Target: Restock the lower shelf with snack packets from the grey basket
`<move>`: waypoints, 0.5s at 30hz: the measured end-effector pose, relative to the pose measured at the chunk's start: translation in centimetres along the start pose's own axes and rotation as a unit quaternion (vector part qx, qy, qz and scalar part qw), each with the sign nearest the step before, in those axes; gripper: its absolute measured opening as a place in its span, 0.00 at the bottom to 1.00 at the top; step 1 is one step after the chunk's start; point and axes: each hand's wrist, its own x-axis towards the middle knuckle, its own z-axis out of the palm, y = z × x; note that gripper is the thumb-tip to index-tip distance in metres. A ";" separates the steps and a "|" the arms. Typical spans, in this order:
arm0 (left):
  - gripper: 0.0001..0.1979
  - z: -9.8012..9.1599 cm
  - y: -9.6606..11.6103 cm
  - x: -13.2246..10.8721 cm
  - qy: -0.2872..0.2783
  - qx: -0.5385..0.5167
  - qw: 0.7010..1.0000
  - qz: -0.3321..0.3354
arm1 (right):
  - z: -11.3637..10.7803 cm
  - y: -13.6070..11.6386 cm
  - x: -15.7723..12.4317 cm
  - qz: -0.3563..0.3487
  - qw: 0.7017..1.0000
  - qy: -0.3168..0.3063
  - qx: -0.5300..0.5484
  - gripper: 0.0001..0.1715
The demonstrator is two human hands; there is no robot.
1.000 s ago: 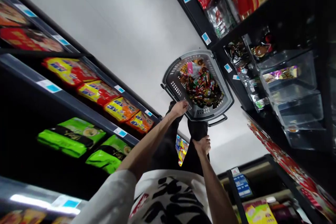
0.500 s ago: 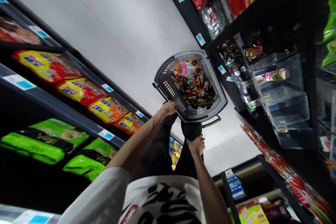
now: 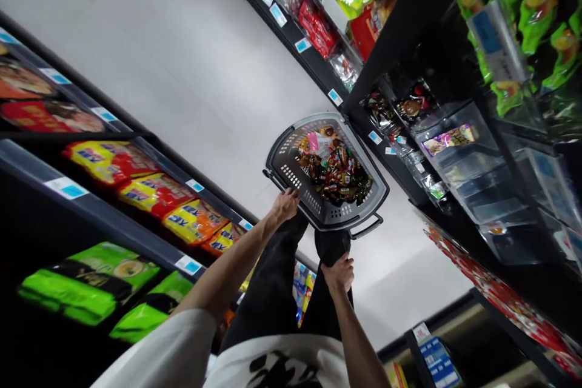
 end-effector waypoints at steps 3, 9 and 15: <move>0.17 0.3 0.8 -0.1 -0.018 0.024 1.000 -0.006 | 0.6 0.6 -0.1 -0.017 1.000 -0.008 -0.020 0.53; 0.17 0.0 2.6 -0.7 -0.072 0.038 0.996 -0.028 | 1.2 1.4 -0.9 -0.020 0.999 -0.038 -0.030 0.51; 0.20 -3.6 2.0 -2.3 -0.088 0.046 0.995 -0.015 | 0.0 1.1 -1.4 0.002 0.999 -0.043 -0.032 0.50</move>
